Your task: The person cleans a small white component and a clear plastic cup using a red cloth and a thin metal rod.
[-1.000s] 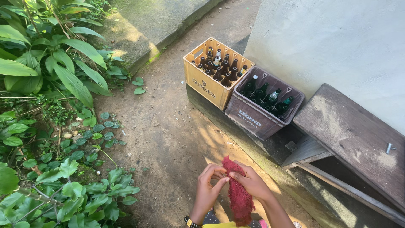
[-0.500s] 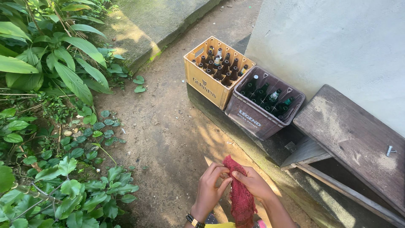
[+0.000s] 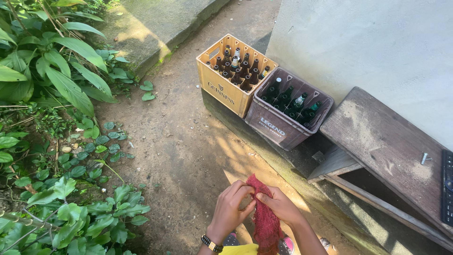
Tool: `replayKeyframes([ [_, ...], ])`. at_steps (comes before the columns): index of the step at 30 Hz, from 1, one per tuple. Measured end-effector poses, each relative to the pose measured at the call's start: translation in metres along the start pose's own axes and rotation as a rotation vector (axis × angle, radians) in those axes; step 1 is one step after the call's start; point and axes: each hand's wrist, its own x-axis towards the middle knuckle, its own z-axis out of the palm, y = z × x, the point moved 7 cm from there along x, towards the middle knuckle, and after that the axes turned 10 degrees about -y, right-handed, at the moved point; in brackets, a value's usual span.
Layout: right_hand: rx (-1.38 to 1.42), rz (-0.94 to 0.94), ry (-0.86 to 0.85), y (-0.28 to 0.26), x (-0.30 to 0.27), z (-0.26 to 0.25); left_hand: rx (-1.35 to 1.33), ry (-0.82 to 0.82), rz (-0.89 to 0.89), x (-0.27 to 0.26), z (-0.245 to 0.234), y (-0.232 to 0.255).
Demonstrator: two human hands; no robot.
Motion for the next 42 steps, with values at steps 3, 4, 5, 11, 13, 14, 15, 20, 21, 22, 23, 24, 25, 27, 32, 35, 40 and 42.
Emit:
replayKeyframes([
  [3,-0.029,-0.01,0.012,0.003,-0.001,0.0,0.029,-0.04,0.001,0.002,0.002,-0.001],
  [4,0.004,-0.002,0.026,0.005,-0.002,0.0,0.032,-0.056,-0.005,0.004,0.003,-0.002],
  [5,0.037,0.006,0.041,0.006,-0.002,-0.001,0.035,-0.071,-0.011,0.005,0.005,-0.003],
  [11,0.011,-0.031,0.027,-0.008,-0.004,-0.001,-0.008,-0.033,-0.001,0.007,0.007,0.001],
  [13,-0.065,-0.053,0.006,-0.017,-0.005,0.0,-0.014,-0.039,-0.019,0.007,0.009,0.0],
  [14,-0.1,-0.062,-0.004,-0.02,-0.006,0.002,-0.017,-0.045,-0.03,0.007,0.01,-0.001],
  [15,-0.07,-0.035,0.001,-0.019,-0.007,0.003,-0.028,-0.047,-0.034,0.006,0.011,-0.002],
  [20,0.001,-0.003,0.068,-0.011,-0.006,-0.007,-0.148,0.006,-0.055,0.0,0.012,-0.009],
  [21,-0.024,-0.052,0.082,-0.012,-0.003,-0.012,-0.201,0.043,-0.07,-0.001,0.013,-0.012],
  [22,-0.05,-0.104,0.094,-0.012,0.001,-0.017,-0.254,0.079,-0.084,-0.002,0.013,-0.017],
  [23,-0.075,-0.156,0.107,-0.012,0.005,-0.021,-0.307,0.116,-0.098,-0.002,0.014,-0.022],
  [24,-0.075,-0.171,0.126,-0.009,0.008,-0.024,-0.327,0.169,-0.124,-0.004,0.015,-0.027],
  [25,-0.076,-0.186,0.145,-0.007,0.011,-0.026,-0.347,0.222,-0.149,-0.005,0.016,-0.034],
  [27,-0.07,-0.197,0.193,-0.006,0.011,-0.027,-0.447,0.294,-0.23,-0.01,0.024,-0.047],
  [32,0.017,-0.194,0.3,-0.015,0.009,-0.014,-0.882,0.351,-0.352,-0.019,0.051,-0.079],
  [35,0.064,-0.269,0.369,-0.022,0.008,-0.013,-0.926,0.381,-0.376,-0.022,0.055,-0.087],
  [40,0.115,-0.237,0.391,-0.011,0.01,-0.018,-0.922,0.333,-0.42,-0.02,0.055,-0.087],
  [42,0.137,-0.229,0.358,-0.001,0.015,-0.018,-0.953,0.299,-0.425,-0.015,0.061,-0.086],
])
